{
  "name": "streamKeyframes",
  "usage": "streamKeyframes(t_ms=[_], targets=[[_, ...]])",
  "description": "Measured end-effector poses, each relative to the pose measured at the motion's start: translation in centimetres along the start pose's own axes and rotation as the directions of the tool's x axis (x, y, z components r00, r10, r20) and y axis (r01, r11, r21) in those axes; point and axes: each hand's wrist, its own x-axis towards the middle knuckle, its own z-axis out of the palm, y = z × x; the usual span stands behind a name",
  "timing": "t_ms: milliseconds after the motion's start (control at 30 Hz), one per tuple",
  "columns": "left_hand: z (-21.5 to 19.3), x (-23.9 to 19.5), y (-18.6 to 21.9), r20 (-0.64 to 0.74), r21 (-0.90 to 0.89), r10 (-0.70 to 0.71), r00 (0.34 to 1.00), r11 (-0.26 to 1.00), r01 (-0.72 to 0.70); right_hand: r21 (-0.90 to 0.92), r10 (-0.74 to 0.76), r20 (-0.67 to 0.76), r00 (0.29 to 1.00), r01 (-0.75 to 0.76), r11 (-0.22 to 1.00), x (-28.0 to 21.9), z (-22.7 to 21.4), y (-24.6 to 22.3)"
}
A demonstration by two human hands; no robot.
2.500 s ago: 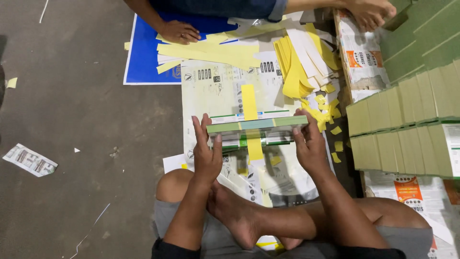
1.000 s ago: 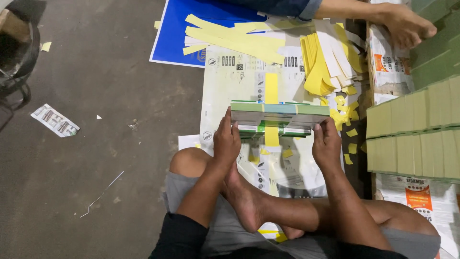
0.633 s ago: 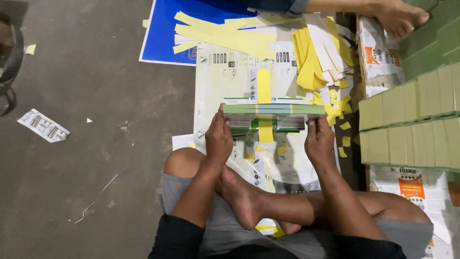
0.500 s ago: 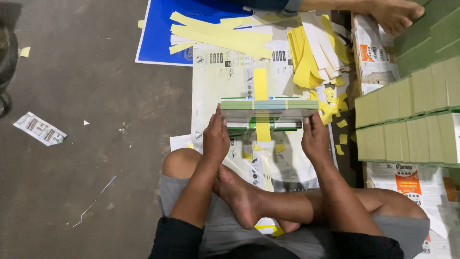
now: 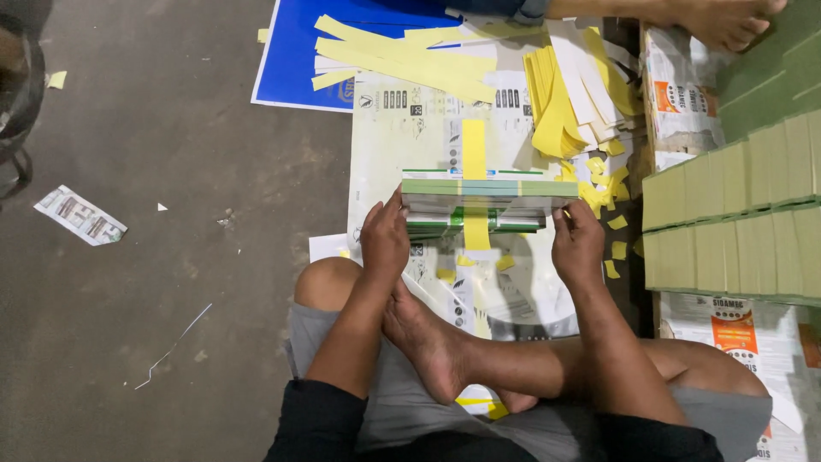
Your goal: Bundling stacks of printed cardboard boxes using yellow paper strips.
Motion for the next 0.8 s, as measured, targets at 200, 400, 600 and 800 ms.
streamKeyframes(t_ms=[200, 400, 600, 800], targets=[[-1.2, 0.8, -0.1, -0.104, -0.135, 0.092, 0.99, 0.985, -0.105, 0.101, 0.019, -0.026, 0.999, -0.016, 0.995, 1.3, -2.0, -2.1], [-3.6, 2.6, 2.2, 0.067, -0.42, -0.107, 0.992, 0.899, 0.125, 0.287, 0.17, 0.138, 0.976, -0.204, 0.936, 2.7, -3.1, -1.4], [-2.8, 3.0, 0.0, 0.2, -0.478, -0.267, 0.943, 0.813, 0.332, 0.403, 0.387, 0.3, 0.872, -0.484, 0.777, 3.2, -1.9, 1.1], [-2.5, 3.3, 0.0, 0.315, -0.417, -0.383, 0.868, 0.766, 0.489, 0.434, 0.416, 0.357, 0.836, -0.543, 0.719, 2.9, -0.5, 4.4]])
